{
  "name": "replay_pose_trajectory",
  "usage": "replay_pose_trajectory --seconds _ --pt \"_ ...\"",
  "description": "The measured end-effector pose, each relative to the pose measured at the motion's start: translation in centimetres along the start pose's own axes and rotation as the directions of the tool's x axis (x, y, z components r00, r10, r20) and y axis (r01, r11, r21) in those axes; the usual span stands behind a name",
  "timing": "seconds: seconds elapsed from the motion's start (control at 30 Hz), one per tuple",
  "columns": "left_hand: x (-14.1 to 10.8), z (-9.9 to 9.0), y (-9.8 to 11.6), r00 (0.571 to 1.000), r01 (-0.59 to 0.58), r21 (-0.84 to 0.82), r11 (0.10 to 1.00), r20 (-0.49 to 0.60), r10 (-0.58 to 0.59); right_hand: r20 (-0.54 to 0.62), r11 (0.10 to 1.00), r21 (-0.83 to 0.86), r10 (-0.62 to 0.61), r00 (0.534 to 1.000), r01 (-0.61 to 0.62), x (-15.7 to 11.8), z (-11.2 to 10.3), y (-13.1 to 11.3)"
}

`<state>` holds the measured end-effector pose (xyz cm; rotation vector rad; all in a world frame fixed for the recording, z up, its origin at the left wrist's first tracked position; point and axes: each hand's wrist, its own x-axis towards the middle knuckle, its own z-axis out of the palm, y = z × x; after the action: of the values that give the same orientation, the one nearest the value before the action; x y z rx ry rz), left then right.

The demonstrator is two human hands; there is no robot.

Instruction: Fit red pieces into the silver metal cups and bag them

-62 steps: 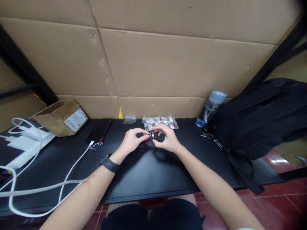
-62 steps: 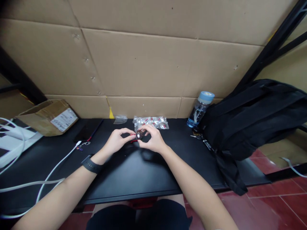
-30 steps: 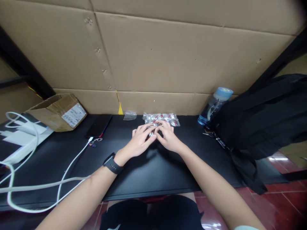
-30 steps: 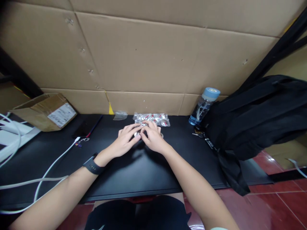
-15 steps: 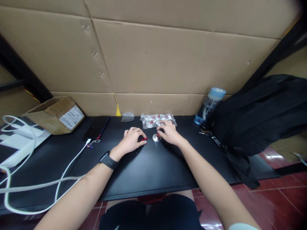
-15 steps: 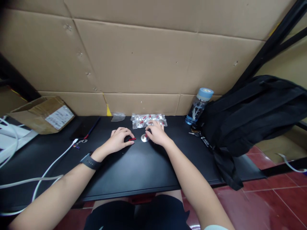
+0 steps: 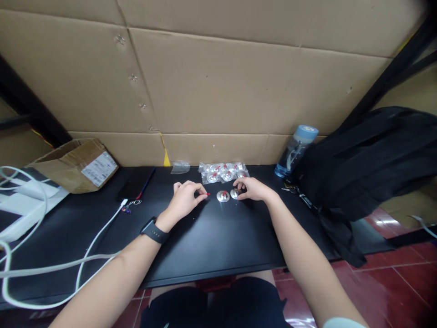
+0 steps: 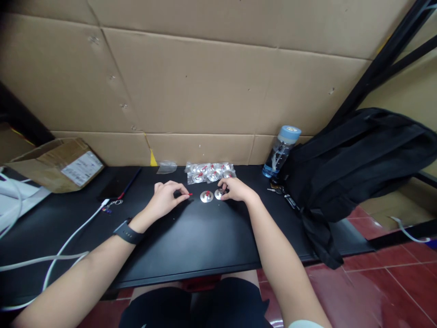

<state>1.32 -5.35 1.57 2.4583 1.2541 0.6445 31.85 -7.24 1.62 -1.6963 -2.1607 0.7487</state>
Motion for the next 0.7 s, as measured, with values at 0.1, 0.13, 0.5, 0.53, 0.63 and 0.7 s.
replay_pose_trajectory --seconds 0.1,0.13,0.5,0.53,0.63,0.7 --pt "0.0 -0.1 0.1 0.998 0.022 -0.021 1.000 -0.057 -0.024 0.037 1.000 0.007 -0.012 0.999 0.012 0.2 0.2 0.2" --pt "0.0 -0.1 0.1 0.997 0.025 -0.024 0.999 -0.071 -0.027 0.037 0.999 -0.007 -0.037 0.999 0.037 0.2 0.3 0.2" --pt "-0.1 0.1 0.1 0.989 0.012 -0.025 1.000 -0.148 -0.016 -0.061 0.994 -0.110 -0.030 0.998 0.023 0.5 1.2 0.1" --pt "-0.1 0.1 0.1 0.987 0.012 -0.023 1.000 -0.158 -0.016 -0.056 0.995 -0.096 -0.017 0.998 0.012 0.4 1.0 0.1" --pt "-0.2 0.1 0.3 0.986 0.012 -0.018 1.000 -0.164 -0.015 -0.002 0.998 -0.057 0.009 1.000 -0.010 0.1 0.4 0.1" --pt "-0.2 0.1 0.4 0.987 0.008 -0.013 1.000 -0.161 -0.010 0.016 0.999 -0.050 0.008 1.000 -0.008 0.0 0.2 0.0"
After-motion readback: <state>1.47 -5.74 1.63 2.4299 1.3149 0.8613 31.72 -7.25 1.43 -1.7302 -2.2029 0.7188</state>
